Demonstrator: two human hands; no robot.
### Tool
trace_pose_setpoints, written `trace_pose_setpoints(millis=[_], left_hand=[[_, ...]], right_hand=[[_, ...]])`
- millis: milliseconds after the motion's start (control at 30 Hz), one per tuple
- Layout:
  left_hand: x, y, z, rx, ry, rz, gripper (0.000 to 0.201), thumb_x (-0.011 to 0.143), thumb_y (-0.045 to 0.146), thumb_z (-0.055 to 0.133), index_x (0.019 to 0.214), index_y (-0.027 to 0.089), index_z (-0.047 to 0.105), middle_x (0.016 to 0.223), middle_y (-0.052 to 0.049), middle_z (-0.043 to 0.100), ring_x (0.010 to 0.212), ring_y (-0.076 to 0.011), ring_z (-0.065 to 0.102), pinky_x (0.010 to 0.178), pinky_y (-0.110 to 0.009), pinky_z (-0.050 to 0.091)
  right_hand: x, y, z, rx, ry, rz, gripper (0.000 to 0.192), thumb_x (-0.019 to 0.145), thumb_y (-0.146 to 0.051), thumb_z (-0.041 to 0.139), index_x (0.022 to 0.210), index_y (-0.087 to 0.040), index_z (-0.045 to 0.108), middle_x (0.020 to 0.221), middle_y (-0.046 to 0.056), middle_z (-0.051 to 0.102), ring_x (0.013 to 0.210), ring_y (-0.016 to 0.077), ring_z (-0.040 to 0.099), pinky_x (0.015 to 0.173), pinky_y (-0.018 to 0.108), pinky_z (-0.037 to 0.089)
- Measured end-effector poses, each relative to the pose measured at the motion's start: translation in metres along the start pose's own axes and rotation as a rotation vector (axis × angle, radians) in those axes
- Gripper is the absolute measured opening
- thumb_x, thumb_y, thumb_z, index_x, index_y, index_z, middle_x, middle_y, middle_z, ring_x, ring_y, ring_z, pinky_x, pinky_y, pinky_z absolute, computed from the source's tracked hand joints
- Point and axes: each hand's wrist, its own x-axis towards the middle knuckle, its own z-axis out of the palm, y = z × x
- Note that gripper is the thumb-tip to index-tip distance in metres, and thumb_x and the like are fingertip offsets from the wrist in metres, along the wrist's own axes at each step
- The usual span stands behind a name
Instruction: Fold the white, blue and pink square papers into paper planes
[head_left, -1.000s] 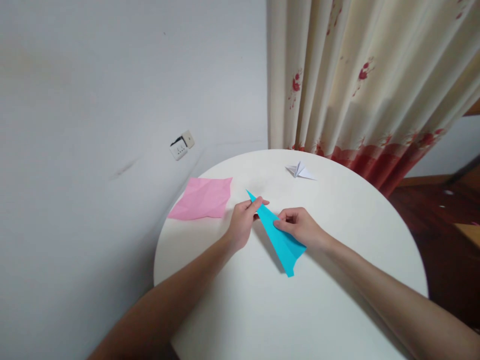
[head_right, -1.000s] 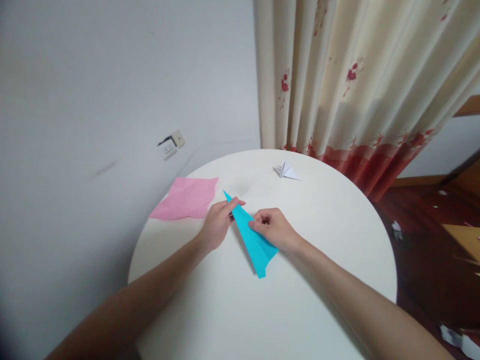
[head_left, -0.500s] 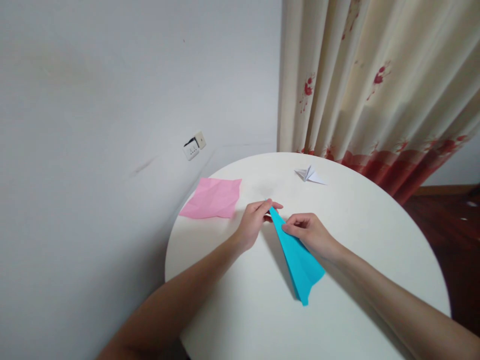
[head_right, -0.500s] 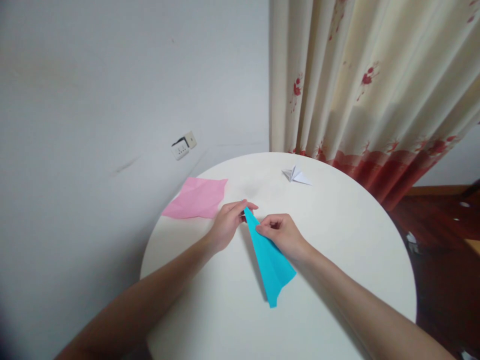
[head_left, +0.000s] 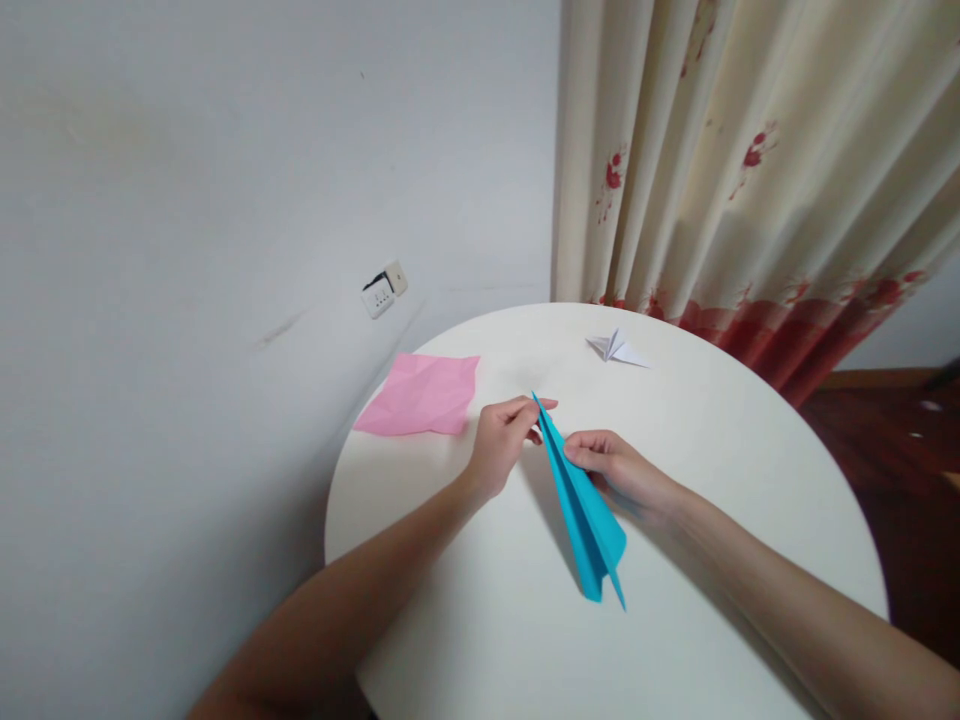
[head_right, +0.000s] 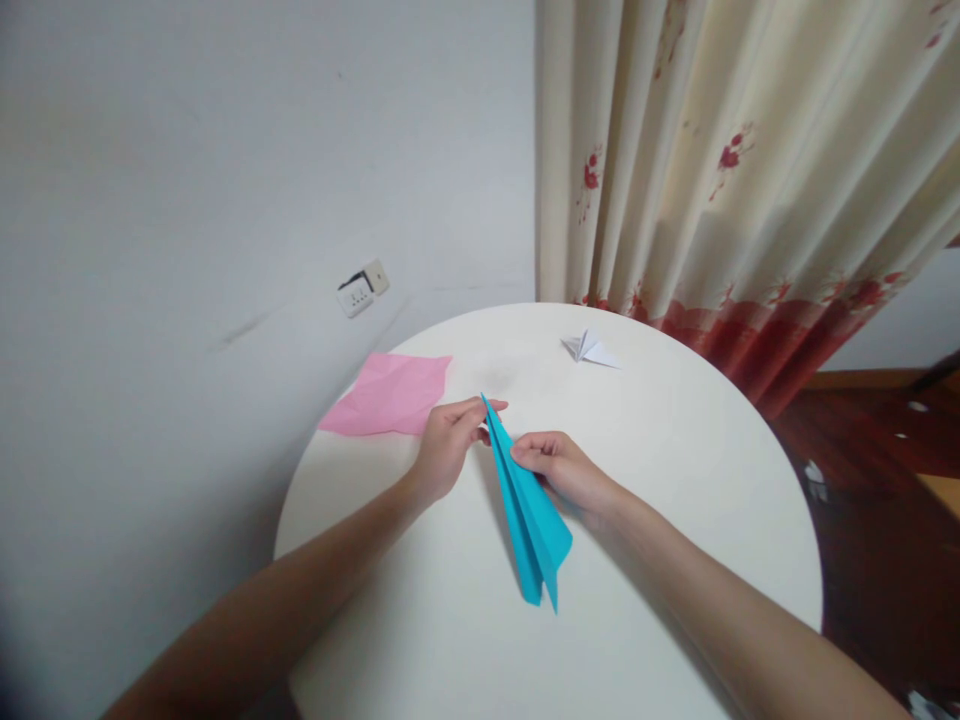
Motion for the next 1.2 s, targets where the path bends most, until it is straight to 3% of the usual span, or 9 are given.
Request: trace_pose_setpoints(millis=[333,467,667,967,1033,1200], left_hand=[[0.003,-0.001,-0.005,-0.021,0.02,0.001,0.027,0.082,0.034,0.062,0.088,0.013,0.078,0.079,-0.007,0.067,0.069,-0.014,0.057,0.052,-0.021,0.046],[0.003,-0.002,-0.003,-0.117,0.038,-0.056,0.037,0.085,0.045,0.06,0.09,0.012,0.077,0.087,-0.01,0.068,0.074,-0.0164,0.06,0.053,-0.023,0.048],[0.003,0.0,-0.001,-0.027,0.003,-0.061,0.034,0.082,0.043,0.067,0.094,0.013,0.077,0.079,-0.006,0.065,0.071,-0.0151,0.061,0.06,-0.025,0.051],[-0.004,0.001,0.004,-0.087,-0.118,-0.116,0.028,0.084,0.04,0.066,0.094,0.017,0.079,0.084,-0.007,0.064,0.077,-0.0149,0.058,0.061,-0.023,0.046],[0.0,0.001,0.001,-0.091,-0.094,-0.107,0.027,0.084,0.039,0.065,0.092,0.017,0.079,0.086,-0.007,0.065,0.078,-0.0153,0.058,0.061,-0.023,0.045],[0.014,0.003,-0.015,-0.189,0.114,-0.144,0.032,0.081,0.044,0.068,0.095,0.016,0.076,0.088,-0.008,0.064,0.076,-0.0135,0.057,0.059,-0.022,0.042]], right_hand=[[-0.002,-0.002,-0.003,-0.072,-0.039,-0.003,0.036,0.073,-0.046,0.078,0.069,-0.015,0.06,0.059,-0.003,0.053,0.053,0.0091,0.043,0.053,0.024,0.03],[-0.001,-0.001,-0.004,-0.136,0.04,-0.047,0.035,0.075,-0.047,0.076,0.074,-0.015,0.062,0.059,-0.003,0.052,0.052,0.0087,0.04,0.05,0.024,0.028],[0.001,-0.004,-0.001,-0.362,0.215,-0.218,0.036,0.074,-0.048,0.074,0.067,-0.014,0.062,0.059,-0.003,0.053,0.055,0.0089,0.041,0.052,0.024,0.03],[-0.002,-0.008,0.005,-0.356,0.221,-0.228,0.035,0.073,-0.048,0.073,0.069,-0.013,0.069,0.057,-0.003,0.053,0.054,0.0084,0.038,0.05,0.024,0.028],[-0.003,-0.009,0.005,-0.352,0.215,-0.215,0.035,0.072,-0.048,0.075,0.066,-0.014,0.067,0.055,-0.003,0.052,0.052,0.0082,0.037,0.049,0.024,0.027],[-0.003,-0.007,0.005,-0.314,0.233,-0.17,0.035,0.068,-0.047,0.077,0.064,-0.014,0.067,0.055,-0.003,0.053,0.051,0.0082,0.038,0.048,0.024,0.027]])
